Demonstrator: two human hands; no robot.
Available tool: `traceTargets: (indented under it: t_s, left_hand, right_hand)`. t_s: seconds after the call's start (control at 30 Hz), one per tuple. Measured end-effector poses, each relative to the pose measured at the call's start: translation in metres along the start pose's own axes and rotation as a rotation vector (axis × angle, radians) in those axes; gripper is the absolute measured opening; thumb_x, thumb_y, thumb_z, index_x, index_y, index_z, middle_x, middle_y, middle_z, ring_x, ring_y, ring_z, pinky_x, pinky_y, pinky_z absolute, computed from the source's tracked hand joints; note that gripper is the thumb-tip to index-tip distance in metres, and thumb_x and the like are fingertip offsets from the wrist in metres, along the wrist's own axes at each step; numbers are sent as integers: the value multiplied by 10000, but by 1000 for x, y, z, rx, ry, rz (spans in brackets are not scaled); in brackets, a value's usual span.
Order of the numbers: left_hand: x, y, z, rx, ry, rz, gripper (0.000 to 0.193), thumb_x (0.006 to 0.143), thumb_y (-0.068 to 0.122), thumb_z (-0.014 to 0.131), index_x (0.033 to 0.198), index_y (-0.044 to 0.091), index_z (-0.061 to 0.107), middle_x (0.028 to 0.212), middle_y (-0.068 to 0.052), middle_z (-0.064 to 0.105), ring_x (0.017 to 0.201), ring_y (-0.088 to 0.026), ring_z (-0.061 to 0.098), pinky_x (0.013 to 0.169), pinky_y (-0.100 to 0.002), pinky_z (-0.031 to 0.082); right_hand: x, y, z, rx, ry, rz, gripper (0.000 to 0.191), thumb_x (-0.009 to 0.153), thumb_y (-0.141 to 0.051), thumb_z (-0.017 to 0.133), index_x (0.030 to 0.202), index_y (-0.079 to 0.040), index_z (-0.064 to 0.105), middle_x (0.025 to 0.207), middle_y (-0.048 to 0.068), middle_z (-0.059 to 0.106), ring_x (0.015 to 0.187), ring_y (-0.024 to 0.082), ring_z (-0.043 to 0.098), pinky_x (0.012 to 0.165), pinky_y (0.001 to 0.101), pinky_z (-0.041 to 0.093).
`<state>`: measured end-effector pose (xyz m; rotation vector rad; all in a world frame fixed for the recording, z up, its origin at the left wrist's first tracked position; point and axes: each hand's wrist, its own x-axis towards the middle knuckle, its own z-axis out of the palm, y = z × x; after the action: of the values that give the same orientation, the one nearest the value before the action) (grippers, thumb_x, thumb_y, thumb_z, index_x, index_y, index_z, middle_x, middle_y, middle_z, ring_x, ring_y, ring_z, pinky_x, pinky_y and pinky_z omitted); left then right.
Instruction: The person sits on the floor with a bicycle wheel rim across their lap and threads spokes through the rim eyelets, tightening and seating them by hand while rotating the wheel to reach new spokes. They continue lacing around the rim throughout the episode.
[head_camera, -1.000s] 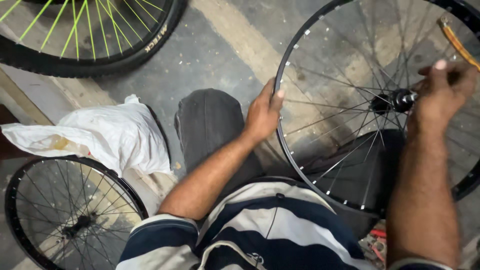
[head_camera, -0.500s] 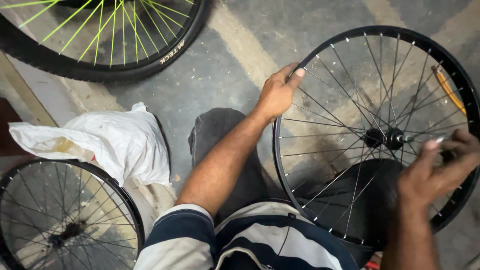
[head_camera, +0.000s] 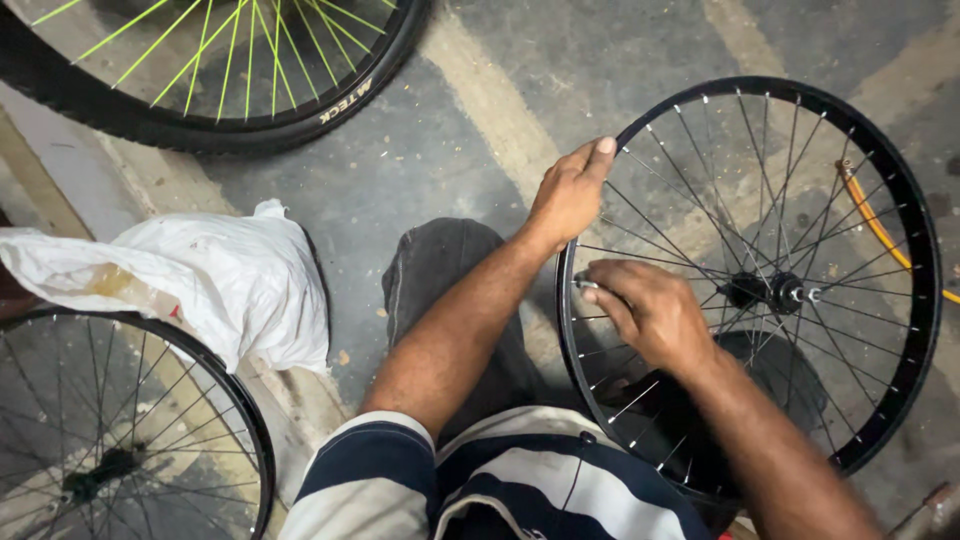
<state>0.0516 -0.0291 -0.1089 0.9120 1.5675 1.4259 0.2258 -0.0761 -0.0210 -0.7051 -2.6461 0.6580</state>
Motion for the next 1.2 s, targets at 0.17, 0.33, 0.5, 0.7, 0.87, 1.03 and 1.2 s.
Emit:
traceTargets:
  t_s: [0.17, 0.33, 0.5, 0.7, 0.87, 1.03, 1.2]
  left_hand:
    - [1, -2, 0, 20, 1, 15, 576, 1042, 516, 420, 1278, 54, 671, 1166, -212, 735, 1138, -374, 682, 960, -415, 512]
    - [3, 1, -3, 6, -9, -52, 605, 1036, 534, 397, 1255, 46, 679, 1126, -221, 743, 1089, -371, 695, 943, -421, 513]
    - [4, -1, -3, -129, -20, -106, 633, 1042, 555, 401, 1260, 23, 664, 1135, -205, 750, 1088, -339, 690, 957, -417, 512]
    - [4, -11, 4, -109, 7, -27, 651, 1043, 552, 396, 1207, -3, 694, 1070, -188, 755, 1025, -300, 682, 934, -404, 514]
    - [-1, -9, 0, -76, -2, -79, 623, 1042, 558, 406, 1201, 25, 688, 982, -170, 727, 922, -280, 655, 852, -415, 522]
    - [-6, 1, -7, -34, 7, -45, 617, 1040, 560, 409, 1193, 33, 693, 928, -171, 731, 880, -290, 672, 847, -412, 527]
    - [-11, -4, -5, 67, 21, 51, 603, 1050, 550, 407, 1255, 51, 676, 1115, -210, 737, 1079, -360, 684, 934, -421, 513]
  right_hand:
    - [31, 20, -8, 190, -469, 476, 324, 980, -335, 594, 1110, -70, 728, 813, 122, 755, 718, 232, 748, 702, 391, 572]
    - [53, 28, -17, 340, -683, 509, 352, 952, -339, 625, 1135, -70, 756, 785, 174, 719, 712, 266, 649, 681, 444, 545]
    - [33, 17, -5, 124, -361, 112, 410, 883, -331, 674, 1172, -40, 695, 871, 151, 723, 770, 316, 713, 715, 430, 550]
    - [20, 12, 19, -238, -178, -142, 239, 792, -204, 770, 926, -45, 652, 873, 146, 688, 787, 356, 691, 696, 474, 540]
    - [12, 1, 24, -347, -199, -86, 230, 732, -151, 786, 861, -77, 611, 839, 125, 662, 800, 350, 686, 702, 487, 539]
    - [17, 15, -17, 255, -271, 147, 260, 849, -306, 766, 1033, -124, 747, 1062, 103, 788, 917, 260, 781, 740, 391, 628]
    - [45, 12, -24, 227, -645, 254, 458, 847, -358, 750, 1222, -108, 670, 993, 136, 776, 929, 279, 754, 807, 431, 574]
